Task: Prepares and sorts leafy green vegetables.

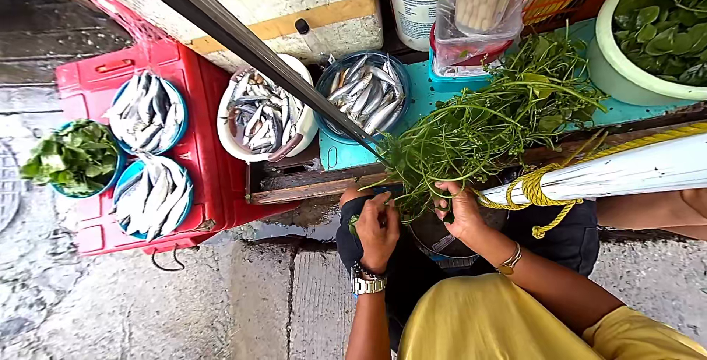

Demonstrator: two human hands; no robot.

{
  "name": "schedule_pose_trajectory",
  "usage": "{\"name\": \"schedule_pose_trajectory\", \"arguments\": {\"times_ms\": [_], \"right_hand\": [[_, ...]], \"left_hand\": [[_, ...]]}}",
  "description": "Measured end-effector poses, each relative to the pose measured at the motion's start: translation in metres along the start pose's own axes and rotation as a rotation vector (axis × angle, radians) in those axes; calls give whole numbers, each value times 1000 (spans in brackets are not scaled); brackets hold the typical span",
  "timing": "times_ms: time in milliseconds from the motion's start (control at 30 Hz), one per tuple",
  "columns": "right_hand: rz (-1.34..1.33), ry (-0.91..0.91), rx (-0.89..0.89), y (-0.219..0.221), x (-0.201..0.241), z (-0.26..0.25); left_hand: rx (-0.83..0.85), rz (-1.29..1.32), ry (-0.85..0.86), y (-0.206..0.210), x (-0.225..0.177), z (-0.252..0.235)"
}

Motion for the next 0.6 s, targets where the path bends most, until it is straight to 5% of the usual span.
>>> {"name": "schedule_pose_trajectory", "arguments": {"times_ms": [333, 600], "right_hand": [[0, 19, 271, 6, -4, 0], [139, 85, 538, 3, -13, 14]], "left_hand": [[-113, 110, -184, -47, 35, 13], [362, -132, -240, 14, 48, -1]]}}
Point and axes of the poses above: each hand's wrist, its own z-axis away from the middle knuckle, its own y-axis out of the palm, x = y × z, the point moved 10 cm from there along -z, towards the middle knuckle, and after that the axes turned 12 degrees about x, right-handed, at the moved point
